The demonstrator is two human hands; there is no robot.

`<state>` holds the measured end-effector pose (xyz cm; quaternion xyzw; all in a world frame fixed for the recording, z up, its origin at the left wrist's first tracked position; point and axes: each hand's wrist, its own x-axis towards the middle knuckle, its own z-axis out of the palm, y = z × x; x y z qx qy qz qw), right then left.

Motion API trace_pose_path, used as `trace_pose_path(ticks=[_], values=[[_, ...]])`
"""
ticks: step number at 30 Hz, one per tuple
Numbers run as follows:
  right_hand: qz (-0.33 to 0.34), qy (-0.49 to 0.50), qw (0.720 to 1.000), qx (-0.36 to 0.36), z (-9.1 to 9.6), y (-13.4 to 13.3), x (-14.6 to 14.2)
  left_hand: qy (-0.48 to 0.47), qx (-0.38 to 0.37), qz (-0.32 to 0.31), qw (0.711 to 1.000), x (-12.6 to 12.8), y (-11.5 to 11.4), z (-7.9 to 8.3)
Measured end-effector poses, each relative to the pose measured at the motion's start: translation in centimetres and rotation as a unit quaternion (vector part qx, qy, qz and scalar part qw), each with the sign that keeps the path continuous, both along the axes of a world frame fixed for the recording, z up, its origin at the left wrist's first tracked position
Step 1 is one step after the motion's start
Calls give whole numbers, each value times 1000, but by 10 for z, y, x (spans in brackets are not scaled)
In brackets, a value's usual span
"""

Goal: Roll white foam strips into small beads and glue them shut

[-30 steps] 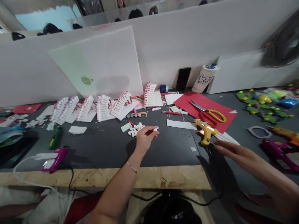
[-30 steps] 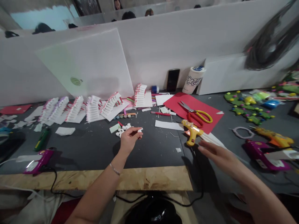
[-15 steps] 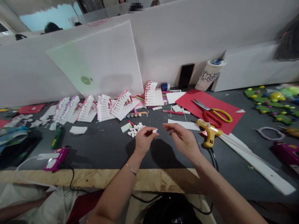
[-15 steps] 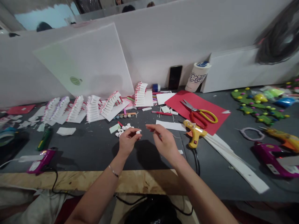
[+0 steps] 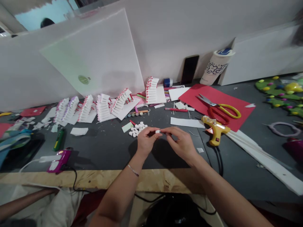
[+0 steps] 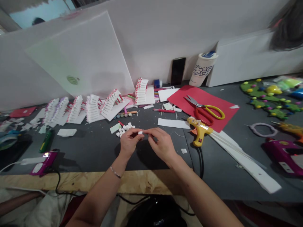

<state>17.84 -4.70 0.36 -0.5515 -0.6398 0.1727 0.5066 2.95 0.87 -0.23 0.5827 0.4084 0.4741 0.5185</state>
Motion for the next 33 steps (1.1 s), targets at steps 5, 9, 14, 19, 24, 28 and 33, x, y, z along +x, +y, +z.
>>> trace_pose_path(ticks=[5, 9, 14, 19, 24, 28, 33], values=[[12, 29, 999, -15, 0, 0, 0, -11, -8, -13, 1000, 1, 0, 0], [22, 85, 994, -60, 0, 0, 2, 8, 3, -10, 1000, 0, -1, -2], [33, 130, 987, -90, 0, -1, 4, 33, 23, -6, 999, -2, -1, -4], [46, 146, 984, -89, 1, -2, 5, 32, 24, -13, 999, -2, -1, -3], [51, 165, 980, -96, -1, -3, 4, 33, 27, -6, 999, -2, 0, -3], [56, 202, 970, -123, -5, -2, 3, 27, 29, -12, 999, -2, -1, -2], [50, 255, 956, -139, -9, -1, 2, -9, -4, -18, 1000, 0, -1, -2]])
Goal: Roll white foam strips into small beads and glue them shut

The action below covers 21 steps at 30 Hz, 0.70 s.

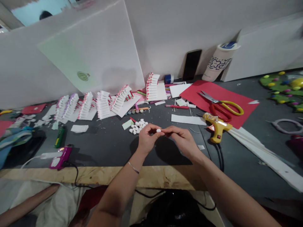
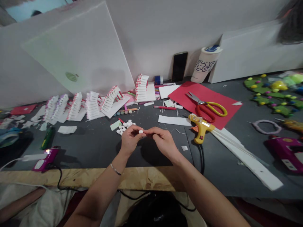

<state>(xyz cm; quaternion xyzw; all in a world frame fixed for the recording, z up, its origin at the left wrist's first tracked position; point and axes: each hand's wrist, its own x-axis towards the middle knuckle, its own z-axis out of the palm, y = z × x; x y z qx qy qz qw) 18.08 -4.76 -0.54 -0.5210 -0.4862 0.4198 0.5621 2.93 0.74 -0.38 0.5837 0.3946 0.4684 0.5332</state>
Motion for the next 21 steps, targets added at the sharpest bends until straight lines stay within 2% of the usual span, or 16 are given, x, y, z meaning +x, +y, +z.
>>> trace_pose_path(ticks=[4, 7, 15, 21], values=[[-37, 18, 999, 0, -1, 0, -1, -66, -96, -8, 993, 2, 4, 0], [-52, -10, 998, 24, 1, -1, -2, -109, -131, -15, 985, 3, 6, 1], [-28, -74, 991, 110, 1, -2, -7, -108, -140, -26, 984, 4, 5, -2], [-20, -124, 981, 147, -1, -5, -7, -73, -105, -11, 992, 3, 6, -4]])
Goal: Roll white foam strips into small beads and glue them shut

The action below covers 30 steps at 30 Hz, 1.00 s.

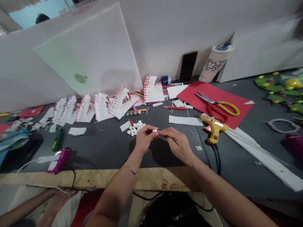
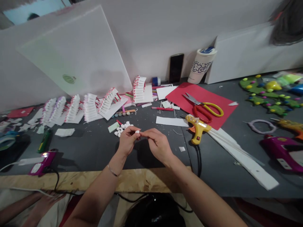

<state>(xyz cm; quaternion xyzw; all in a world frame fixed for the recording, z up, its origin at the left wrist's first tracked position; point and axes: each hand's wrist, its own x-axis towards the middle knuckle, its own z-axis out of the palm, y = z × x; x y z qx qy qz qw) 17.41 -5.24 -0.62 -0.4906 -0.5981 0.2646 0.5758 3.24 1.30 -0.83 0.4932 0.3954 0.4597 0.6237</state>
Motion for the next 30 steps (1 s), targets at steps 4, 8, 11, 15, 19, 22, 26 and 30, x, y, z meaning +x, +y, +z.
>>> trace_pose_path(ticks=[4, 8, 11, 15, 19, 22, 26, 30], values=[[-12, -8, 1000, -6, 0, 1, 2, 9, 18, -6, 1000, 0, -1, 0], [-35, 16, 999, -23, -1, 4, 2, 19, 21, -5, 1000, 1, 0, 0], [-10, 20, 1000, -11, 0, 4, 1, 19, 31, -5, 999, 0, 1, -2], [-10, 55, 997, -57, 1, 4, 3, 55, 66, -4, 996, -1, 0, -3], [-70, 128, 979, -142, 1, 7, 5, 106, 156, 1, 982, 0, -4, 0], [-79, 157, 971, -165, 0, 9, 6, 136, 212, 1, 968, 0, -7, 1], [-85, 174, 966, -171, -2, 9, 6, 178, 242, -5, 954, -1, -8, -1], [-101, 178, 962, -180, -5, 10, 8, 226, 234, -24, 945, -2, -9, -4]])
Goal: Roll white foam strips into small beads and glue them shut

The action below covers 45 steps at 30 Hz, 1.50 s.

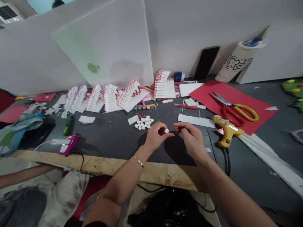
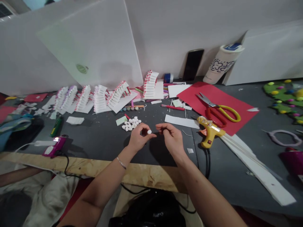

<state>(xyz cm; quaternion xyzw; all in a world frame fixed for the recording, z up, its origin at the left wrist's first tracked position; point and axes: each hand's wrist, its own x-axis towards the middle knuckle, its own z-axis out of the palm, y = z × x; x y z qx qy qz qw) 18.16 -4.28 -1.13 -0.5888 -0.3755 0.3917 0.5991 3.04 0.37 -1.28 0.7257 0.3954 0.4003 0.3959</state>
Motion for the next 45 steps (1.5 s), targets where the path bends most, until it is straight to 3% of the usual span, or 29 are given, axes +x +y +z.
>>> trace_pose_path(ticks=[7, 11, 13, 17, 23, 31, 34, 38, 45], values=[[-17, -16, 1000, -14, -5, -1, 6, 83, 18, -46, 995, 4, -7, -4], [-36, -31, 999, -17, -7, 0, 9, 146, 50, -75, 985, -4, -15, 7], [-40, -31, 999, -16, -7, 1, 9, 161, 50, -41, 985, -17, -16, 15], [-36, -15, 999, -8, -6, 0, 7, 182, 33, 96, 978, -48, -4, 23], [-33, -15, 999, 2, -8, 1, 6, 195, 14, 121, 973, -66, 25, 8], [-31, -25, 999, 3, -3, 0, 5, 295, 136, 125, 938, -67, 31, -14], [-28, -24, 999, 7, -5, 0, 7, 275, 163, 117, 940, -67, 29, -13], [-9, -34, 999, 13, -5, 0, 4, 177, 165, 112, 964, -61, 17, -4], [122, -78, 987, 69, -3, -5, -14, 44, 128, 29, 990, -40, -9, 7]])
